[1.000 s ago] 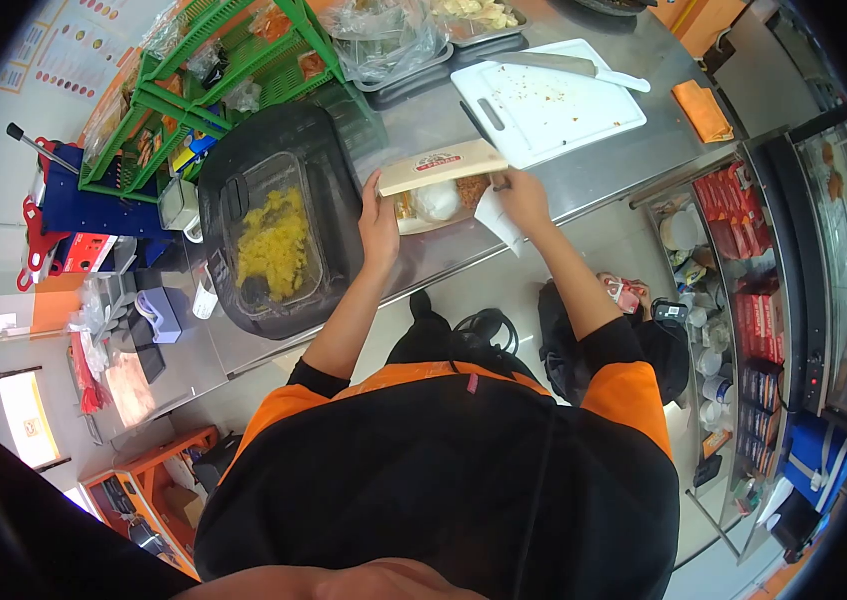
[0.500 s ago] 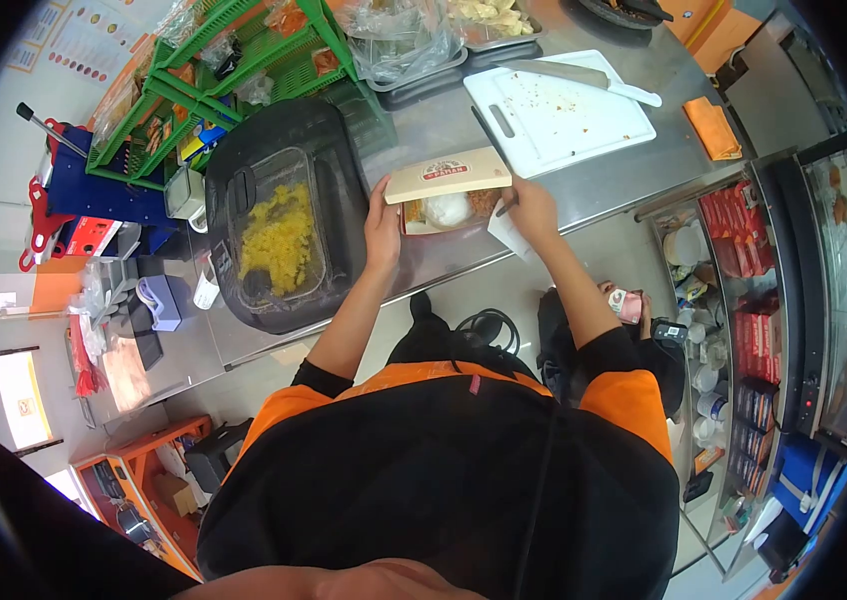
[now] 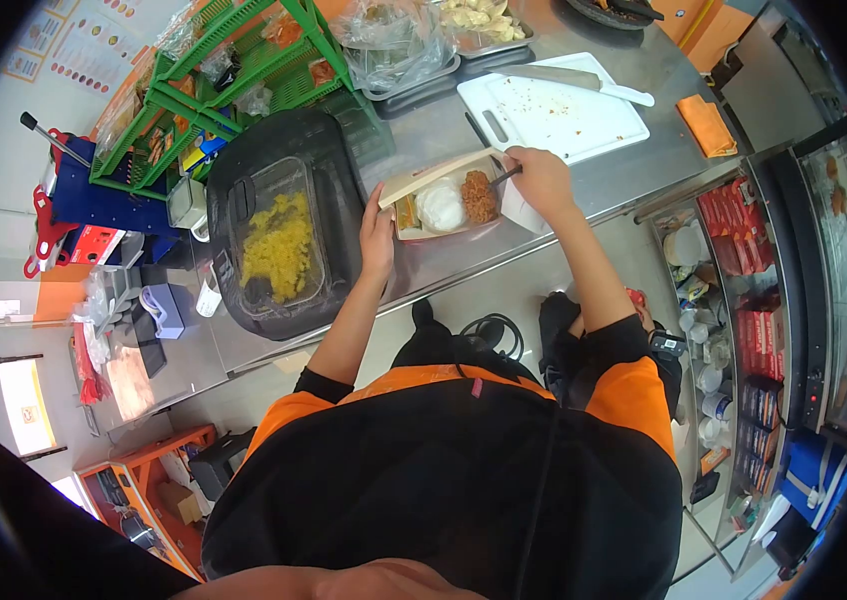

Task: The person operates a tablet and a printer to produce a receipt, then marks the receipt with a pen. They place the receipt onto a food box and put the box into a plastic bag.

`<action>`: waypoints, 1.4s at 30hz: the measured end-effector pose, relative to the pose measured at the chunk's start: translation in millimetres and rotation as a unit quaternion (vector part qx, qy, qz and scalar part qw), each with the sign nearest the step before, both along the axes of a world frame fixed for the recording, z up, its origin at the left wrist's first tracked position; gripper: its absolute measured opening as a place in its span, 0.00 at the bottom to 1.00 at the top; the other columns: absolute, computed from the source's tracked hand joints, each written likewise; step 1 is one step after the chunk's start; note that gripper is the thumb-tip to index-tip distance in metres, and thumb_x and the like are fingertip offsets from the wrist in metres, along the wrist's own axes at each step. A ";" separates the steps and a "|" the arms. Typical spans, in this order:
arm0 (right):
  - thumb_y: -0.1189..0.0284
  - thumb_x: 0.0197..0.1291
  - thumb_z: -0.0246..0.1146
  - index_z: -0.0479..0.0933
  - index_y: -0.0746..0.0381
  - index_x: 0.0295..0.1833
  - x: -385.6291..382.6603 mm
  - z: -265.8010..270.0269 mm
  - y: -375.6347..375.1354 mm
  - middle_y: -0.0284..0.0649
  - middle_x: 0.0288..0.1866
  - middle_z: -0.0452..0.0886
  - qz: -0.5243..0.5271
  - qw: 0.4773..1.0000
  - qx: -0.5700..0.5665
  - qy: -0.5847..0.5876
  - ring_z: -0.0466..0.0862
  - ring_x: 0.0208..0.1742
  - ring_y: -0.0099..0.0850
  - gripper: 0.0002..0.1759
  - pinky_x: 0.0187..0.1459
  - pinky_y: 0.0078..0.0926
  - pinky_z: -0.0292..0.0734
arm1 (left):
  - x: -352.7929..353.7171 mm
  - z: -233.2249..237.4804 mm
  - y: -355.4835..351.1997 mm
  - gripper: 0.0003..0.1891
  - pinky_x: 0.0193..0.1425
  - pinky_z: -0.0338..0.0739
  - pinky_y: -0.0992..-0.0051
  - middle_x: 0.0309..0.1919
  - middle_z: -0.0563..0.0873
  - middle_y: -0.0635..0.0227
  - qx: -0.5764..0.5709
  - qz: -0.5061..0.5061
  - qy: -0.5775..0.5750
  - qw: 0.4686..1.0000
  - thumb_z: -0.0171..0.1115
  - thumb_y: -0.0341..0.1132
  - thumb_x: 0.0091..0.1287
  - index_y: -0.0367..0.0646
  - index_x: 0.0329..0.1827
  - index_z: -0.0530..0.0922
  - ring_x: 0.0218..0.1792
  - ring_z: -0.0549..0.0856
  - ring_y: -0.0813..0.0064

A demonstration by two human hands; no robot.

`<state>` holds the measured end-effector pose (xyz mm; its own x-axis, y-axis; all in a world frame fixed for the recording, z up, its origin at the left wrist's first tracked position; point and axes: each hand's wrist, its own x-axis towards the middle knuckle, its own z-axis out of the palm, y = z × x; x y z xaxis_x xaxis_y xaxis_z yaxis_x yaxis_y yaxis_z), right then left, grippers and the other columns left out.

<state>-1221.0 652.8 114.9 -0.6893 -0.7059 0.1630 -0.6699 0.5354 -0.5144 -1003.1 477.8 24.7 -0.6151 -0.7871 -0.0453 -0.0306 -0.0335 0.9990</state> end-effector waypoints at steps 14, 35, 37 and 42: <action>0.81 0.49 0.53 0.70 0.39 0.61 24.4 -23.5 2.1 0.40 0.28 0.79 0.004 0.996 -0.035 -0.086 0.82 0.33 0.42 0.34 0.36 0.38 0.75 | 0.8 17.0 9.6 0.27 0.66 0.63 0.71 0.62 0.71 0.53 -0.087 -0.002 -0.030 0.996 0.46 0.30 0.65 0.47 0.70 0.65 0.62 0.72 0.63; 0.84 0.52 0.50 0.68 0.37 0.65 20.4 -78.3 8.6 0.50 0.47 0.80 0.037 0.985 -0.093 -0.137 0.79 0.42 0.52 0.37 0.43 0.41 0.75 | 1.3 19.0 13.2 0.27 0.68 0.61 0.70 0.63 0.71 0.52 -0.110 0.010 -0.056 0.992 0.45 0.29 0.64 0.47 0.69 0.66 0.65 0.70 0.60; 0.83 0.51 0.52 0.66 0.38 0.67 18.3 -75.1 10.4 0.43 0.59 0.75 0.097 0.975 -0.157 -0.123 0.80 0.50 0.47 0.38 0.48 0.36 0.77 | 2.9 5.5 9.1 0.30 0.70 0.59 0.71 0.66 0.69 0.54 -0.063 -0.011 0.034 0.997 0.44 0.29 0.59 0.43 0.70 0.65 0.67 0.68 0.62; 0.68 0.56 0.63 0.65 0.44 0.69 22.6 -41.0 17.2 0.41 0.59 0.78 0.124 0.953 -0.138 -0.238 0.83 0.50 0.39 0.33 0.50 0.30 0.76 | 9.1 32.6 7.1 0.24 0.60 0.68 0.78 0.63 0.73 0.61 0.161 -0.016 0.062 0.985 0.48 0.41 0.70 0.44 0.68 0.67 0.61 0.73 0.75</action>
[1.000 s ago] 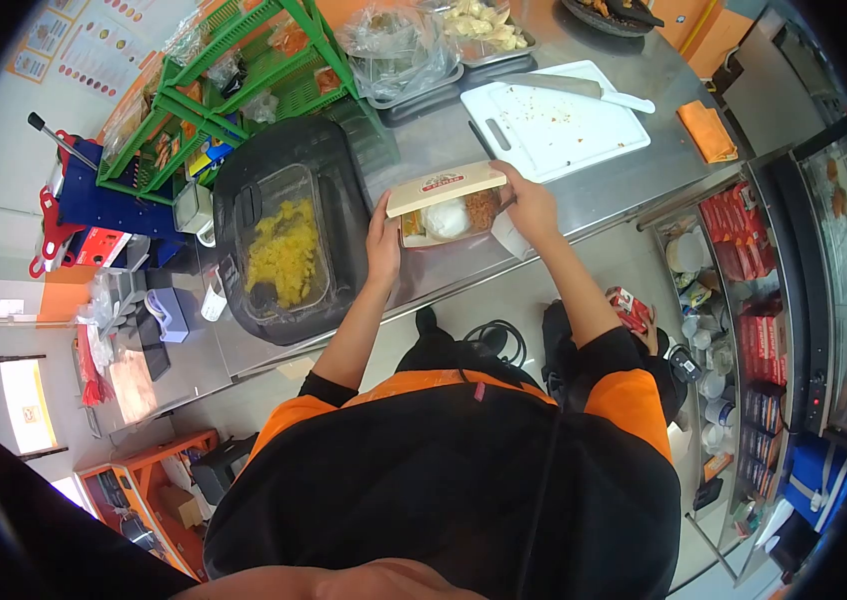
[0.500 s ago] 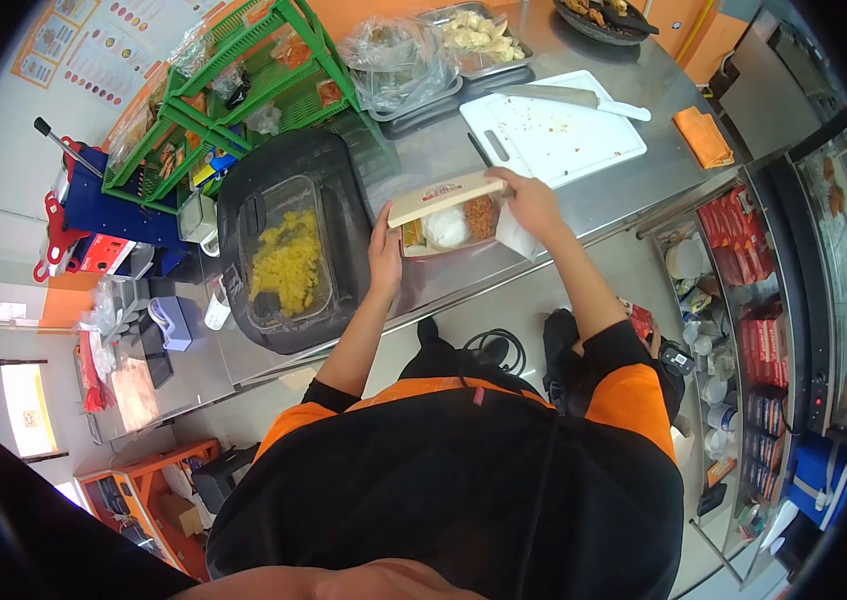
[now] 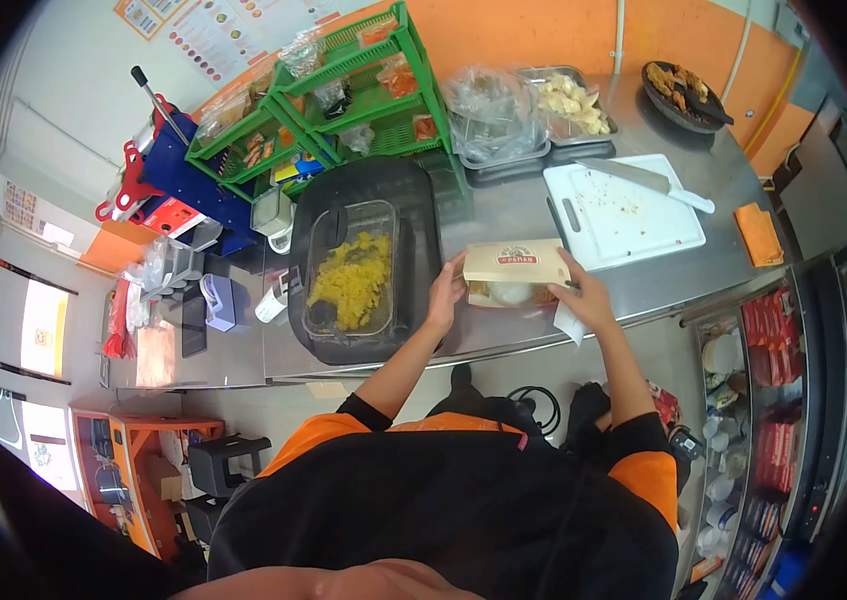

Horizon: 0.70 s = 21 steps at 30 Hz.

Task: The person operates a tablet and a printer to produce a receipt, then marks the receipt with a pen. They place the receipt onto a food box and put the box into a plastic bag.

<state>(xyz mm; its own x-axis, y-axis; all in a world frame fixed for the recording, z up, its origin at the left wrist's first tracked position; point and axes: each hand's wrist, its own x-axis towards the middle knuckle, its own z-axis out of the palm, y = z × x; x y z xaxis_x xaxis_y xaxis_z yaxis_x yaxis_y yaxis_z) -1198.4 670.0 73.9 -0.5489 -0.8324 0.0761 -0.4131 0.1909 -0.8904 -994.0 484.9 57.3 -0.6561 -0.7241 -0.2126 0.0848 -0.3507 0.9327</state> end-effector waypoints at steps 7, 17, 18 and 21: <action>0.58 0.56 0.66 0.68 0.44 0.67 11.1 -21.6 -4.9 0.45 0.48 0.83 -0.087 0.989 0.050 0.111 0.85 0.35 0.40 0.31 0.40 0.30 0.78 | 2.3 -8.2 -5.9 0.21 0.55 0.73 0.77 0.54 0.81 0.56 -0.211 -0.025 -0.099 0.972 0.54 0.33 0.67 0.42 0.64 0.72 0.53 0.81 0.70; 0.62 0.47 0.72 0.73 0.44 0.62 10.2 -20.8 6.5 0.44 0.52 0.81 -0.011 0.985 -0.010 0.171 0.83 0.48 0.42 0.33 0.45 0.32 0.78 | 16.4 6.3 0.2 0.29 0.58 0.74 0.70 0.70 0.58 0.43 -0.522 -0.145 -0.168 0.823 0.65 0.37 0.62 0.50 0.68 0.68 0.58 0.78 0.55; 0.63 0.47 0.72 0.74 0.44 0.62 8.3 -25.5 6.9 0.44 0.52 0.81 -0.018 0.984 -0.010 0.175 0.83 0.47 0.42 0.33 0.45 0.32 0.78 | 15.5 13.5 3.4 0.30 0.60 0.73 0.69 0.71 0.56 0.43 -0.465 -0.161 -0.185 0.851 0.65 0.38 0.61 0.50 0.68 0.67 0.60 0.75 0.52; 0.65 0.49 0.69 0.73 0.44 0.62 16.7 -27.8 5.9 0.42 0.50 0.82 -0.052 0.973 0.005 0.224 0.83 0.42 0.43 0.30 0.39 0.33 0.79 | 11.7 -1.3 10.6 0.31 0.61 0.72 0.64 0.71 0.55 0.44 -0.538 -0.131 -0.190 0.811 0.62 0.39 0.63 0.49 0.70 0.64 0.61 0.72 0.45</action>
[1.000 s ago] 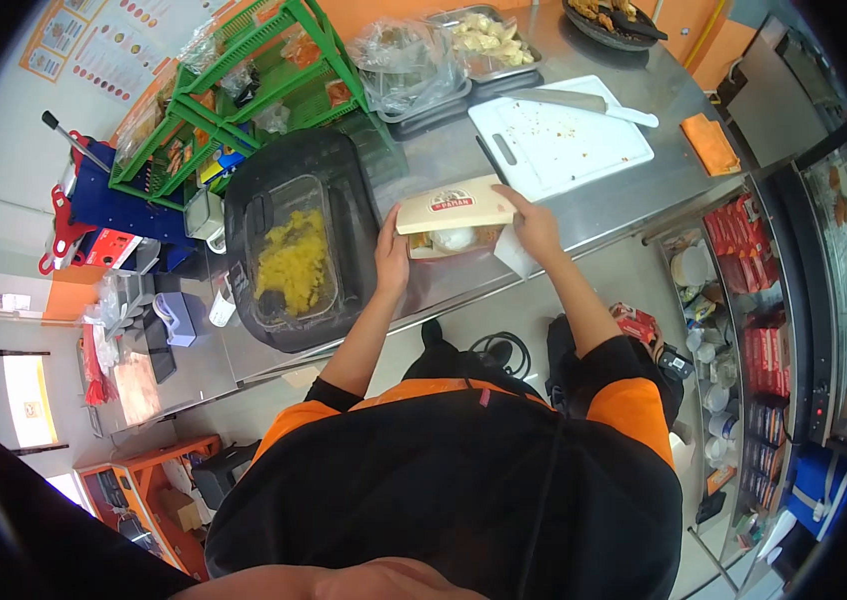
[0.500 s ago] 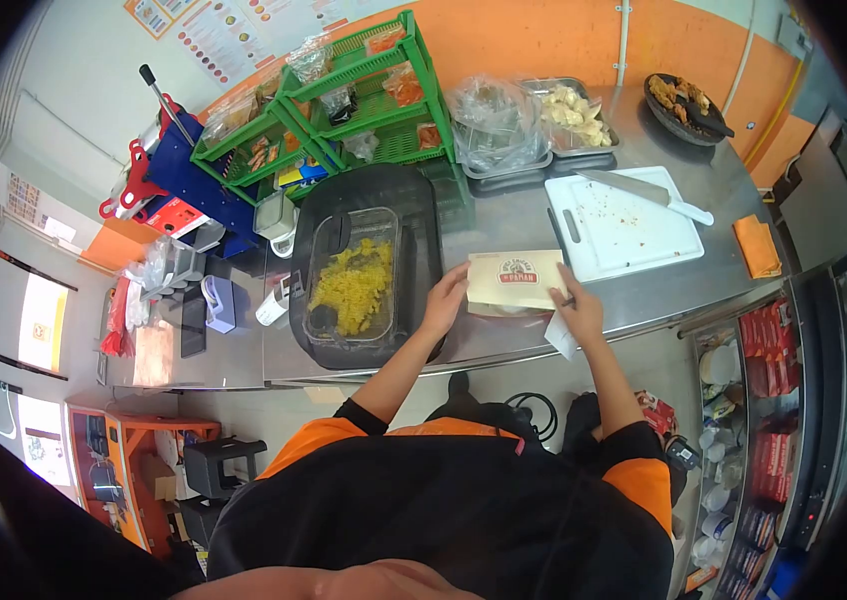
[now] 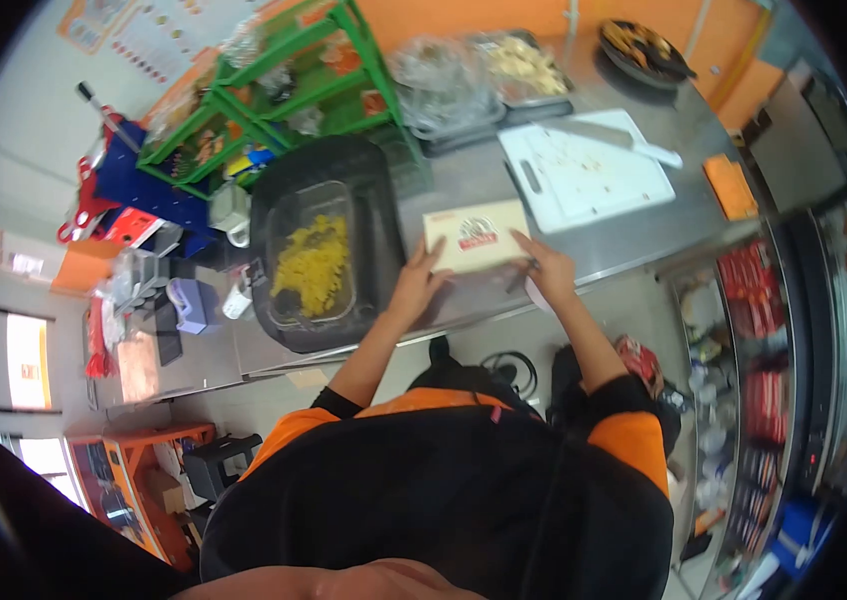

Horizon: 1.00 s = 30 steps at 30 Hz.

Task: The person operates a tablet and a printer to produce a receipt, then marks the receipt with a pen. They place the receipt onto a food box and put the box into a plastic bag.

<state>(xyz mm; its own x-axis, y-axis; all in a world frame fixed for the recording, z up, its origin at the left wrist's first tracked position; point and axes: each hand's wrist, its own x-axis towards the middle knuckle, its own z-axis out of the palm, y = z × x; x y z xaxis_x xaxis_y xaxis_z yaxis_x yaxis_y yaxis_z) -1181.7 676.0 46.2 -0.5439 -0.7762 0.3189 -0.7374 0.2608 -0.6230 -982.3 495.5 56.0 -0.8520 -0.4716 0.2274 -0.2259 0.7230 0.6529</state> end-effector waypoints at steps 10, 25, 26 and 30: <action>0.63 0.59 0.61 0.70 0.46 0.65 9.8 -1.9 -0.4 0.40 0.49 0.81 -0.005 0.989 0.000 0.146 0.80 0.23 0.38 0.26 0.24 0.31 0.75 | -5.3 9.2 -0.4 0.32 0.46 0.81 0.62 0.69 0.53 0.33 -0.112 -0.010 -0.213 0.971 0.54 0.38 0.68 0.49 0.74 0.55 0.49 0.81 0.46; 0.60 0.62 0.58 0.65 0.42 0.69 5.7 -6.5 8.9 0.41 0.55 0.79 0.023 0.976 0.077 0.201 0.80 0.21 0.37 0.28 0.22 0.29 0.76 | -0.5 6.0 7.5 0.34 0.41 0.82 0.61 0.70 0.53 0.35 -0.132 0.005 -0.256 0.958 0.49 0.26 0.63 0.49 0.74 0.53 0.40 0.85 0.46; 0.59 0.62 0.57 0.65 0.41 0.69 6.0 -7.2 8.8 0.41 0.56 0.79 0.022 0.975 0.079 0.205 0.80 0.21 0.37 0.28 0.22 0.29 0.76 | -0.3 4.5 7.7 0.33 0.41 0.82 0.60 0.70 0.53 0.36 -0.127 0.011 -0.247 0.961 0.49 0.27 0.64 0.49 0.74 0.54 0.40 0.85 0.46; 0.57 0.63 0.57 0.63 0.41 0.70 1.1 -9.6 10.1 0.46 0.59 0.76 0.043 0.973 0.083 0.209 0.80 0.20 0.39 0.29 0.21 0.31 0.76 | 1.8 3.6 6.1 0.29 0.43 0.82 0.60 0.68 0.59 0.37 -0.117 0.009 -0.175 0.978 0.50 0.35 0.68 0.51 0.73 0.58 0.41 0.84 0.46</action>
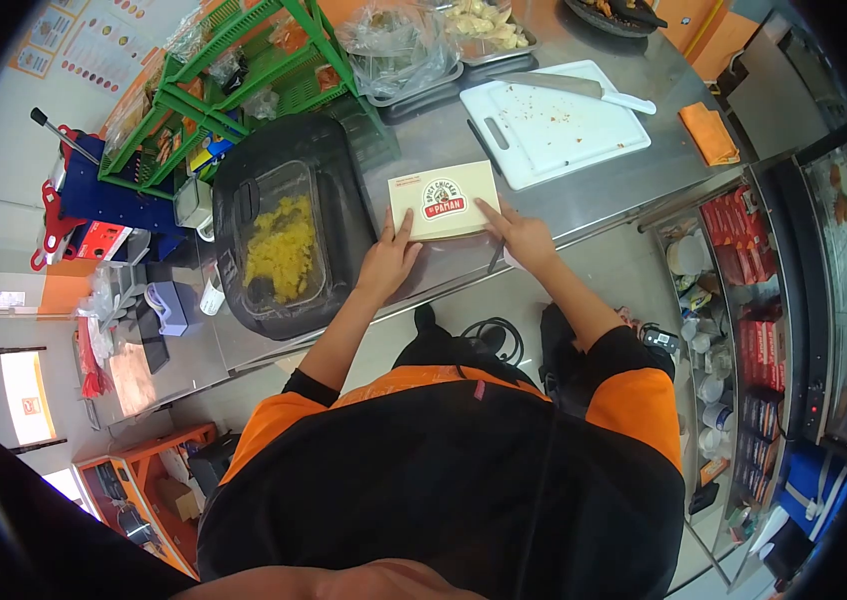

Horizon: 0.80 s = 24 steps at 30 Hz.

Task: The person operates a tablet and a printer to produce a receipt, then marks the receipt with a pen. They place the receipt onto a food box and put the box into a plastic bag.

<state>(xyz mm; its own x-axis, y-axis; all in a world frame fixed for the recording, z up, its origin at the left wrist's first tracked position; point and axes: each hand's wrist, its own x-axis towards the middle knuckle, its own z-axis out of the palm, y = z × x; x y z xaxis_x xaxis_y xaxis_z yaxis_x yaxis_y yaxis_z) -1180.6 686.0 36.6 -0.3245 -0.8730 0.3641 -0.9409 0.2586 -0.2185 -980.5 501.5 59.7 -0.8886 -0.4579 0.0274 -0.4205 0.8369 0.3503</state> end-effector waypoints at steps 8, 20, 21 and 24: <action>0.58 0.63 0.56 0.60 0.39 0.71 6.2 0.8 1.0 0.46 0.60 0.75 -0.024 0.999 0.032 -0.030 0.82 0.24 0.39 0.30 0.23 0.31 0.77 | -2.4 -28.1 -4.7 0.26 0.53 0.77 0.67 0.63 0.70 0.43 0.212 0.055 0.223 0.950 0.56 0.38 0.67 0.47 0.68 0.66 0.54 0.81 0.58; 0.68 0.65 0.56 0.66 0.40 0.68 33.0 17.8 -1.5 0.48 0.45 0.82 -0.152 0.939 -0.068 -0.302 0.83 0.34 0.44 0.26 0.35 0.36 0.76 | -34.6 -4.8 -0.9 0.24 0.56 0.72 0.64 0.54 0.76 0.58 0.609 0.224 0.212 0.731 0.57 0.44 0.68 0.47 0.62 0.59 0.54 0.77 0.64; 0.70 0.65 0.56 0.67 0.40 0.68 42.1 20.8 7.2 0.48 0.45 0.82 -0.154 0.936 -0.102 -0.298 0.84 0.35 0.43 0.26 0.35 0.35 0.76 | -30.2 2.7 0.7 0.22 0.54 0.73 0.63 0.52 0.77 0.58 0.612 0.201 0.206 0.736 0.58 0.44 0.68 0.50 0.59 0.61 0.52 0.78 0.66; 0.76 0.64 0.56 0.68 0.46 0.67 74.2 51.1 30.7 0.47 0.49 0.82 -0.182 0.915 -0.109 -0.343 0.85 0.44 0.37 0.26 0.42 0.29 0.77 | -3.4 32.3 8.6 0.32 0.50 0.79 0.64 0.52 0.71 0.54 0.605 0.139 0.221 0.752 0.65 0.38 0.62 0.46 0.64 0.55 0.52 0.78 0.62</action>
